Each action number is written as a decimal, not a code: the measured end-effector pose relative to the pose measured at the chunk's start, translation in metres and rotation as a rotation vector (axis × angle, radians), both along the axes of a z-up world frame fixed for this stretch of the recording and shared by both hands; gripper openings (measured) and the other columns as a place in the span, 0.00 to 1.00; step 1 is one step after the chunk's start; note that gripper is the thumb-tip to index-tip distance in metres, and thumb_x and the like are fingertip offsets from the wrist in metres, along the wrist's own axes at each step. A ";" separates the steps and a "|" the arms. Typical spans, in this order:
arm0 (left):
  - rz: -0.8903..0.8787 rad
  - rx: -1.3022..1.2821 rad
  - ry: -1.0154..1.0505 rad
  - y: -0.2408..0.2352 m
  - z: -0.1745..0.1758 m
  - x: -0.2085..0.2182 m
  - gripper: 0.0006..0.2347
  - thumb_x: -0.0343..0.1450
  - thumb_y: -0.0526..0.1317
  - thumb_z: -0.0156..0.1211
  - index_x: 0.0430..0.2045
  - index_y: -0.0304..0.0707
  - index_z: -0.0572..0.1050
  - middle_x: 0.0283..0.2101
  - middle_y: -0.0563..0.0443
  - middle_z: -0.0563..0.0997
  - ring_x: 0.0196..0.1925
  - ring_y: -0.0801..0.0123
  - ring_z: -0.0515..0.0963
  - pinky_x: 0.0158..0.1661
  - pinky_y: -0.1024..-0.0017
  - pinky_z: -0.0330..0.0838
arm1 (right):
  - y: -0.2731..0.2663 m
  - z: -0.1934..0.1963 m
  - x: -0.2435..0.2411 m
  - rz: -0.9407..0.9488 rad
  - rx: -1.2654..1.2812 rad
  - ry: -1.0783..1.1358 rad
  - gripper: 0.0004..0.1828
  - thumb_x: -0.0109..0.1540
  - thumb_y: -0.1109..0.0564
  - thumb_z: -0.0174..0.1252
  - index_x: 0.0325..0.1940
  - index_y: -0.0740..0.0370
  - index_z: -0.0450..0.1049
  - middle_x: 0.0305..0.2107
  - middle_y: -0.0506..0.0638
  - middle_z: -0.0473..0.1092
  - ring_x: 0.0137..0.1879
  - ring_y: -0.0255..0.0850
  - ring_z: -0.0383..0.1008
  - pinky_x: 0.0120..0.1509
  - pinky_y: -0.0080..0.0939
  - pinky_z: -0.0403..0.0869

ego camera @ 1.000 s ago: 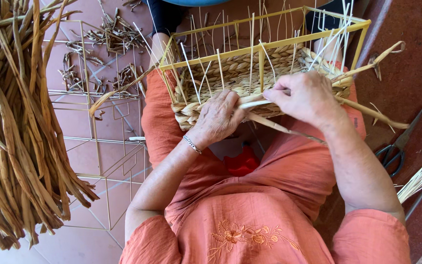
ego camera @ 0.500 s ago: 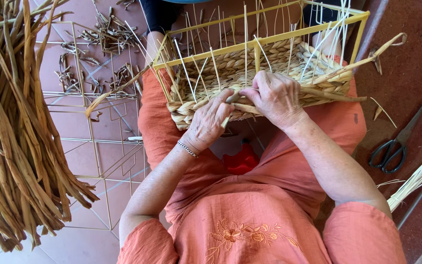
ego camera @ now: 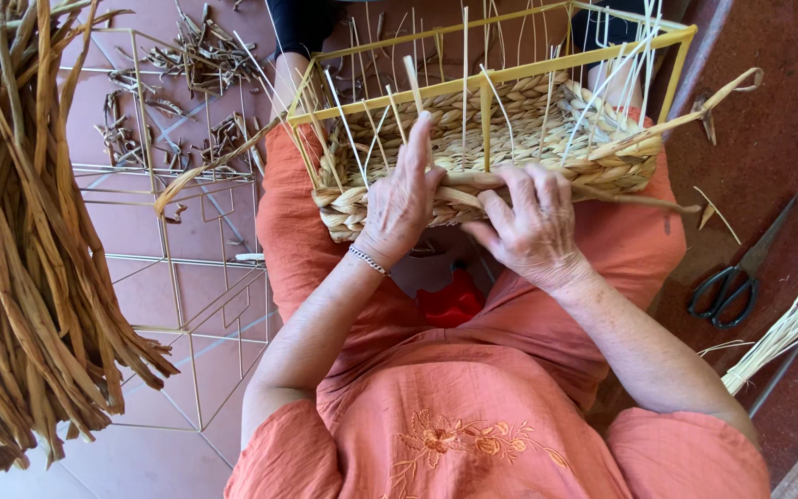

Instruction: The person weaves a basket by hand, interlacing dried plant strips through a rectangular frame. They repeatedly pull and tuck the strips to build up the basket walls and use scissors to trim excess material.

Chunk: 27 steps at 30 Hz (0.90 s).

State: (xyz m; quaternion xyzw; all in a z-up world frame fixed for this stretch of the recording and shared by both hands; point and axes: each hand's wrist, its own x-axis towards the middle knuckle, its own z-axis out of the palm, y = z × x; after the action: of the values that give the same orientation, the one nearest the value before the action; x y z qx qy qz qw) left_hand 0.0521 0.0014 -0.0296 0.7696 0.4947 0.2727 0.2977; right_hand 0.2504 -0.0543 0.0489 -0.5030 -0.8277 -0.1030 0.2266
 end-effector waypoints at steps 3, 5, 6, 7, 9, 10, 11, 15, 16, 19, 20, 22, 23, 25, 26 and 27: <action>-0.041 0.143 0.136 0.002 0.002 0.000 0.29 0.74 0.36 0.63 0.69 0.34 0.55 0.45 0.37 0.75 0.31 0.57 0.82 0.29 0.66 0.78 | -0.001 -0.008 0.001 0.016 -0.278 0.162 0.08 0.62 0.59 0.68 0.40 0.63 0.75 0.37 0.53 0.72 0.43 0.48 0.76 0.48 0.45 0.76; -0.150 0.052 0.286 0.002 0.003 0.001 0.23 0.72 0.33 0.61 0.63 0.36 0.62 0.45 0.40 0.77 0.29 0.56 0.82 0.29 0.63 0.78 | -0.002 -0.015 0.008 -0.030 -0.510 0.300 0.08 0.63 0.61 0.67 0.44 0.65 0.76 0.38 0.54 0.75 0.41 0.48 0.78 0.45 0.44 0.76; -0.206 0.010 0.360 0.004 0.005 0.002 0.21 0.72 0.31 0.60 0.61 0.37 0.66 0.45 0.42 0.78 0.28 0.56 0.82 0.28 0.61 0.77 | 0.000 -0.018 0.010 -0.054 -0.624 0.369 0.08 0.63 0.62 0.66 0.45 0.65 0.77 0.38 0.55 0.77 0.40 0.48 0.79 0.43 0.43 0.77; -0.193 -0.023 0.266 0.005 0.007 0.002 0.19 0.72 0.31 0.60 0.59 0.39 0.69 0.45 0.43 0.79 0.31 0.55 0.82 0.32 0.60 0.78 | 0.002 -0.020 0.012 -0.048 -0.680 0.501 0.09 0.63 0.63 0.66 0.47 0.66 0.77 0.38 0.54 0.78 0.40 0.46 0.80 0.43 0.42 0.78; -0.173 -0.080 0.073 0.009 0.014 0.004 0.15 0.73 0.32 0.61 0.55 0.42 0.75 0.43 0.44 0.80 0.37 0.53 0.83 0.38 0.59 0.79 | 0.009 -0.020 0.018 -0.040 -0.780 0.763 0.13 0.62 0.63 0.65 0.50 0.66 0.77 0.37 0.53 0.78 0.40 0.42 0.83 0.44 0.40 0.80; -0.187 -0.149 0.045 0.010 0.018 0.003 0.16 0.73 0.31 0.60 0.56 0.40 0.75 0.43 0.42 0.79 0.39 0.52 0.82 0.40 0.59 0.78 | 0.013 -0.018 0.020 -0.058 -0.861 0.848 0.13 0.62 0.63 0.65 0.51 0.65 0.77 0.37 0.52 0.79 0.41 0.40 0.81 0.45 0.39 0.80; -0.202 -0.217 0.016 0.010 0.022 0.002 0.16 0.73 0.30 0.59 0.57 0.39 0.75 0.42 0.40 0.78 0.41 0.52 0.82 0.42 0.59 0.77 | 0.016 -0.016 0.020 -0.075 -0.942 0.932 0.13 0.62 0.62 0.66 0.51 0.64 0.78 0.38 0.51 0.79 0.42 0.38 0.80 0.46 0.38 0.79; -0.316 -0.214 -0.253 0.011 0.033 -0.007 0.20 0.67 0.26 0.56 0.56 0.33 0.72 0.55 0.35 0.75 0.53 0.52 0.80 0.51 0.66 0.78 | 0.028 -0.008 0.011 -0.147 -0.863 0.566 0.05 0.63 0.59 0.66 0.42 0.60 0.82 0.31 0.50 0.79 0.30 0.37 0.78 0.35 0.38 0.78; -0.336 -0.228 -0.227 0.012 0.034 -0.007 0.21 0.66 0.28 0.59 0.56 0.33 0.72 0.54 0.36 0.76 0.53 0.52 0.80 0.51 0.65 0.77 | 0.030 -0.007 0.007 -0.044 -0.622 0.378 0.04 0.64 0.59 0.66 0.42 0.60 0.82 0.32 0.51 0.79 0.32 0.38 0.78 0.36 0.39 0.76; -0.369 -0.329 -0.141 0.013 0.032 -0.001 0.22 0.63 0.35 0.67 0.53 0.34 0.73 0.52 0.42 0.78 0.52 0.53 0.81 0.53 0.63 0.76 | 0.031 -0.008 -0.002 0.127 -0.192 -0.080 0.03 0.66 0.61 0.65 0.42 0.62 0.82 0.31 0.52 0.78 0.35 0.39 0.77 0.37 0.40 0.73; -0.364 -0.395 -0.106 0.013 0.031 0.004 0.21 0.64 0.39 0.69 0.50 0.36 0.74 0.50 0.45 0.79 0.51 0.55 0.81 0.53 0.63 0.76 | 0.034 -0.008 -0.004 0.094 -0.237 -0.165 0.03 0.68 0.61 0.64 0.42 0.63 0.82 0.29 0.51 0.77 0.34 0.38 0.76 0.37 0.40 0.73; -0.310 -0.420 -0.028 0.009 0.031 0.014 0.19 0.65 0.45 0.71 0.46 0.38 0.76 0.47 0.45 0.78 0.50 0.54 0.81 0.52 0.61 0.75 | 0.043 -0.006 -0.002 0.019 -0.442 -0.265 0.04 0.68 0.61 0.62 0.41 0.63 0.81 0.27 0.52 0.76 0.33 0.39 0.75 0.36 0.39 0.73; -0.261 -0.378 0.014 0.003 0.032 0.018 0.19 0.65 0.46 0.72 0.45 0.37 0.76 0.46 0.43 0.77 0.49 0.51 0.79 0.50 0.58 0.75 | 0.051 -0.004 0.002 -0.024 -0.601 -0.280 0.05 0.67 0.61 0.60 0.39 0.61 0.80 0.28 0.53 0.76 0.32 0.40 0.75 0.35 0.40 0.72; -0.194 -0.258 0.047 -0.005 0.034 0.025 0.18 0.65 0.49 0.72 0.41 0.37 0.77 0.43 0.41 0.75 0.47 0.48 0.77 0.48 0.55 0.73 | 0.069 0.000 0.012 -0.071 -0.962 -0.194 0.07 0.65 0.59 0.59 0.35 0.60 0.80 0.26 0.53 0.76 0.29 0.38 0.74 0.35 0.38 0.70; -0.174 -0.183 0.041 -0.009 0.034 0.027 0.19 0.64 0.50 0.72 0.39 0.36 0.77 0.41 0.41 0.74 0.46 0.48 0.77 0.47 0.54 0.72 | 0.080 0.001 0.019 -0.071 -1.163 -0.090 0.08 0.64 0.57 0.59 0.32 0.59 0.81 0.23 0.51 0.76 0.27 0.35 0.73 0.36 0.36 0.68; -0.154 -0.109 0.034 -0.012 0.034 0.029 0.19 0.64 0.51 0.72 0.37 0.36 0.76 0.40 0.42 0.74 0.45 0.48 0.76 0.46 0.54 0.72 | 0.090 0.001 0.023 -0.071 -1.363 0.020 0.10 0.64 0.55 0.60 0.30 0.59 0.81 0.21 0.50 0.76 0.25 0.33 0.72 0.36 0.34 0.65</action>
State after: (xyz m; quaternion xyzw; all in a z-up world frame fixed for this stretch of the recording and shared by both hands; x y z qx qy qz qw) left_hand 0.0813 -0.0102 0.0048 0.7927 0.4530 0.2084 0.3508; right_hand 0.2738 0.0354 0.0501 -0.5610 -0.6887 0.4385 -0.1365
